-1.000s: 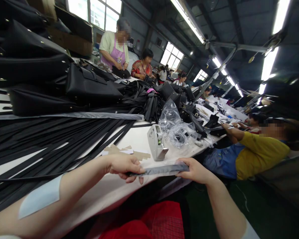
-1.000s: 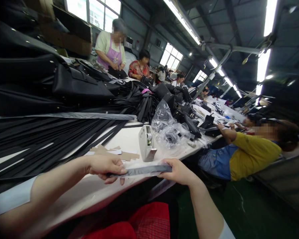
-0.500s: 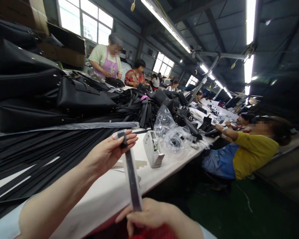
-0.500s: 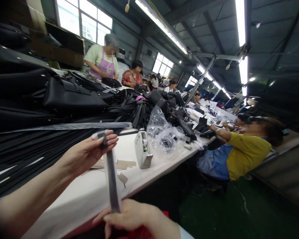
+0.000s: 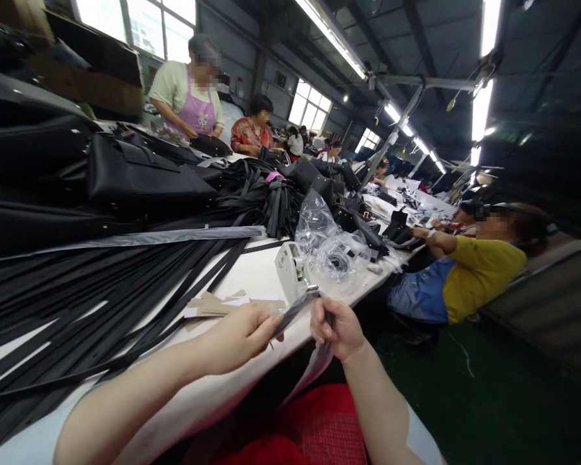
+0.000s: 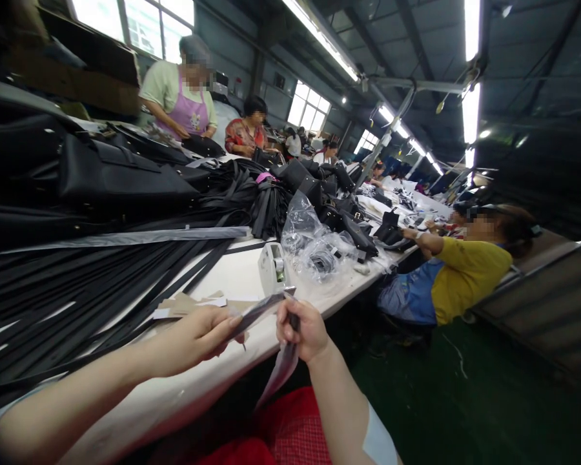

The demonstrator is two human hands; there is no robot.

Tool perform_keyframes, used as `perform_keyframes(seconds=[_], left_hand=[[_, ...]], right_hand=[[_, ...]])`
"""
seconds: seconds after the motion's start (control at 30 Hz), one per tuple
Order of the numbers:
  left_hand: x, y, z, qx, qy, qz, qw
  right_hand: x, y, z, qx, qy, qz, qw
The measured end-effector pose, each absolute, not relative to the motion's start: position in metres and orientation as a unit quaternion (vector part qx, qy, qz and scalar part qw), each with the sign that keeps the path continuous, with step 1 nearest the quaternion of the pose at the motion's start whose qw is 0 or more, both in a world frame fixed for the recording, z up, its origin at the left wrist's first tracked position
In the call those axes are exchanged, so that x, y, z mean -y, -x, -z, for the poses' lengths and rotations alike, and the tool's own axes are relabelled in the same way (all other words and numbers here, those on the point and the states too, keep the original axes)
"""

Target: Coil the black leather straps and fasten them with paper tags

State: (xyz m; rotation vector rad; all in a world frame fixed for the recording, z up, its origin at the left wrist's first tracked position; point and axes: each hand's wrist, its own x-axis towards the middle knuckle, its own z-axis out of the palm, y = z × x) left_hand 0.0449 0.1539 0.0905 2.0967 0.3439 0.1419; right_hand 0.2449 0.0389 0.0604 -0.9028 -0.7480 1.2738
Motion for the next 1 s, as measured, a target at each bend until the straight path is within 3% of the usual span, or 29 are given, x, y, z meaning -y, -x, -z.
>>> perform_keyframes(seconds=[0.1,0.2,0.3,0.4,0.47,0.53,0.63,0.7,0.77,0.87,0.93,1.0], left_hand=[[-0.157,-0.047,-0.086,-0.163,-0.799,0.056,0.576],[-0.161,-0.049,-0.078,-0.152,-0.721,-0.008,0.676],[-0.162,-0.049,-0.074,-0.121,-0.628,-0.051,0.767],[-0.156,-0.047,-0.076,-0.077,-0.527,-0.024,0.846],[-0.148,-0.047,-0.081,-0.053,-0.463,-0.017,0.885],[-0.142,-0.046,-0.087,-0.058,-0.428,-0.072,0.899],[-0.143,-0.044,-0.088,-0.114,-0.465,-0.296,0.827],[-0.153,-0.042,-0.08,-0.148,-0.562,-0.466,0.667],[-0.168,-0.04,-0.067,-0.152,-0.688,-0.549,0.45],[-0.18,-0.043,-0.054,-0.097,-0.854,-0.456,0.232],[-0.176,-0.046,-0.057,-0.062,-0.916,-0.335,0.211],[-0.165,-0.048,-0.068,-0.046,-0.932,-0.219,0.284]], right_hand=[[-0.039,-0.251,-0.044,0.309,0.434,-0.563,0.632],[-0.04,-0.257,-0.042,0.315,0.513,-0.537,0.592],[-0.038,-0.254,-0.05,0.404,0.652,-0.355,0.535],[-0.033,-0.232,-0.054,0.533,0.678,-0.156,0.482],[-0.032,-0.209,-0.049,0.583,0.644,-0.191,0.457],[-0.033,-0.183,-0.038,0.582,0.614,-0.316,0.43],[-0.031,-0.147,-0.027,0.558,0.547,-0.516,0.351],[-0.022,-0.133,-0.034,0.562,0.475,-0.609,0.296],[-0.008,-0.133,-0.05,0.556,0.432,-0.647,0.294],[0.004,-0.16,-0.067,0.496,0.433,-0.615,0.434],[0.0,-0.19,-0.067,0.439,0.439,-0.55,0.558],[-0.011,-0.219,-0.06,0.399,0.493,-0.485,0.603]])
